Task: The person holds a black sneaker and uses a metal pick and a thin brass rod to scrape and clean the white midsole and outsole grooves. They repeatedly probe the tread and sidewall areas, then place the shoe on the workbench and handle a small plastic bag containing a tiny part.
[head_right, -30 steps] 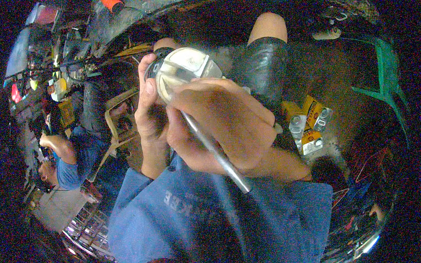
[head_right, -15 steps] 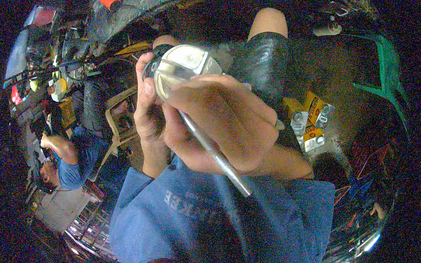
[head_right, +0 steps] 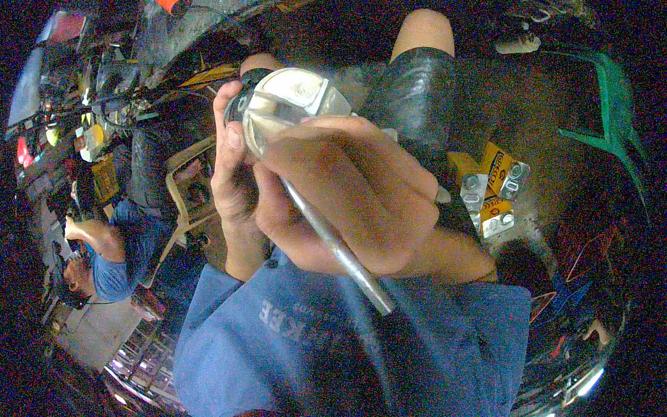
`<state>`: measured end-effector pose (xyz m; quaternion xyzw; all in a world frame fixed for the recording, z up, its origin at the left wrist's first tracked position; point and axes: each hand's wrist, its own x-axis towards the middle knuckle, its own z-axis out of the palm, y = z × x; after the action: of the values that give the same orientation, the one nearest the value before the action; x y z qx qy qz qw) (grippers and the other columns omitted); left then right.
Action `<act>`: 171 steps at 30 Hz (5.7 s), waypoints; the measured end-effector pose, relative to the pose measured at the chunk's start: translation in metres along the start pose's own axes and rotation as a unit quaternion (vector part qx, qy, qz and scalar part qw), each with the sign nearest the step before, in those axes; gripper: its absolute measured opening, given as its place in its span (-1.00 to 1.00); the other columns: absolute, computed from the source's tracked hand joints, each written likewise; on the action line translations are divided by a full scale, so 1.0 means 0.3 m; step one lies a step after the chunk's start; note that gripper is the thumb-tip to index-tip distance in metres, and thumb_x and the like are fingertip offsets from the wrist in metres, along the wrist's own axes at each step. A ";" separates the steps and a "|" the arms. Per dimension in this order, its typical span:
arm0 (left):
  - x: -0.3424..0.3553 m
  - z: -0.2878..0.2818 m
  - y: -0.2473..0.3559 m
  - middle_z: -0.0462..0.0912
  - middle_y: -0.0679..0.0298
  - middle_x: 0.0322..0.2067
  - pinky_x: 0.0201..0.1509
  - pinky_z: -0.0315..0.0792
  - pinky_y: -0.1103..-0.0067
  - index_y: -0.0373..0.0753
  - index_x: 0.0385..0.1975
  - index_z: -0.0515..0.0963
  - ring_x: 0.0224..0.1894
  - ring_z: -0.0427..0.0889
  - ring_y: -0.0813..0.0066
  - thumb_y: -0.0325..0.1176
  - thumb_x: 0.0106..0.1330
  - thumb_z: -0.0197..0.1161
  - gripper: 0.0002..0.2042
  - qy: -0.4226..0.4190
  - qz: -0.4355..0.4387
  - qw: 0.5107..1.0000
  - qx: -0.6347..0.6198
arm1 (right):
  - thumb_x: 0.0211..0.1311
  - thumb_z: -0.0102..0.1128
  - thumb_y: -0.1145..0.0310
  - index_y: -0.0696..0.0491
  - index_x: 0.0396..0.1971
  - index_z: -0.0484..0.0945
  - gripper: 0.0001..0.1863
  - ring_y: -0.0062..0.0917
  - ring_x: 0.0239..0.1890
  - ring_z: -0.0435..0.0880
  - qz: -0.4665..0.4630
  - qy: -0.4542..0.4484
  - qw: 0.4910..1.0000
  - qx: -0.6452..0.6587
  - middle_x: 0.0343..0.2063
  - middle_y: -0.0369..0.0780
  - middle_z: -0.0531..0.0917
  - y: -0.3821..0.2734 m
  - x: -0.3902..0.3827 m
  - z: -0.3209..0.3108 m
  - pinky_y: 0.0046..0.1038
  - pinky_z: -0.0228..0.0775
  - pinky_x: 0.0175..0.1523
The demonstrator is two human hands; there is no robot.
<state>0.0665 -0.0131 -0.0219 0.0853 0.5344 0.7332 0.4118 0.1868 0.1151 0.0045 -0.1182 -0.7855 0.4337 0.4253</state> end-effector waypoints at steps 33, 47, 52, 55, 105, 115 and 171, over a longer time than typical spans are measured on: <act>-0.007 0.018 -0.003 0.63 0.01 0.22 0.39 0.58 0.32 -0.12 0.50 0.18 0.24 0.71 0.22 -0.35 0.48 0.44 -0.31 -0.017 0.005 0.992 -0.128 | 0.08 0.50 0.72 0.25 -0.11 0.67 -0.66 -0.18 -0.22 0.90 0.018 -0.021 0.999 -0.017 -0.25 0.00 0.81 -0.041 0.041 0.003 -0.28 0.79 -0.08; -0.002 0.011 -0.008 0.64 -0.01 0.22 0.38 0.59 0.30 -0.14 0.49 0.18 0.22 0.72 0.21 -0.35 0.46 0.46 -0.29 -0.012 0.006 0.992 -0.125 | 0.09 0.49 0.74 0.24 -0.10 0.67 -0.66 -0.19 -0.21 0.90 0.022 -0.034 0.999 -0.006 -0.24 0.00 0.81 -0.024 0.032 -0.008 -0.29 0.78 -0.06; 0.000 0.015 -0.010 0.64 -0.01 0.21 0.35 0.62 0.30 -0.13 0.50 0.17 0.21 0.73 0.20 -0.35 0.47 0.45 -0.30 -0.001 0.007 0.992 -0.127 | 0.10 0.49 0.74 0.23 -0.10 0.67 -0.66 -0.19 -0.20 0.89 0.030 -0.038 0.999 -0.006 -0.24 0.01 0.81 -0.023 0.025 -0.013 -0.29 0.78 -0.05; -0.001 0.013 -0.005 0.64 -0.01 0.20 0.35 0.62 0.29 -0.13 0.50 0.16 0.20 0.73 0.20 -0.35 0.48 0.43 -0.30 -0.012 0.001 0.992 -0.126 | 0.10 0.48 0.74 0.23 -0.10 0.67 -0.66 -0.20 -0.20 0.89 0.037 -0.040 0.998 -0.004 -0.24 0.01 0.81 -0.031 0.022 -0.014 -0.29 0.78 -0.04; 0.014 -0.013 0.081 0.65 0.19 0.16 0.42 0.39 0.44 -0.23 0.22 0.64 0.22 0.61 0.33 -0.29 0.49 0.43 -0.63 0.037 0.030 0.987 0.150 | 0.07 0.52 0.69 0.16 -0.11 0.68 -0.64 -0.17 -0.18 0.88 0.008 -0.021 0.999 0.044 -0.21 -0.08 0.83 0.018 -0.011 0.004 -0.25 0.75 -0.04; -0.008 0.004 0.179 0.63 0.05 0.11 0.41 0.35 0.35 -0.30 0.02 0.76 0.25 0.57 0.20 -0.17 0.45 0.40 -0.66 -0.041 0.179 0.908 0.377 | 0.06 0.52 0.70 0.17 -0.13 0.70 -0.66 -0.16 -0.18 0.89 0.001 -0.026 0.998 0.051 -0.22 -0.07 0.83 0.019 -0.008 0.002 -0.23 0.75 -0.04; -0.042 0.039 0.222 0.53 0.03 0.18 0.30 0.39 0.44 -0.28 -0.26 0.65 0.24 0.51 0.33 -0.36 0.44 0.37 -0.88 -0.037 0.102 0.898 0.427 | 0.11 0.46 0.73 0.23 -0.06 0.64 -0.63 -0.25 -0.10 0.84 0.051 -0.044 0.993 0.094 -0.16 -0.02 0.79 0.009 -0.013 -0.031 -0.30 0.68 0.07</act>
<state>0.0471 -0.0197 0.0438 0.3341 0.7691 0.4688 0.2778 0.1959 0.1199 0.0027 -0.0988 -0.7522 0.5312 0.3770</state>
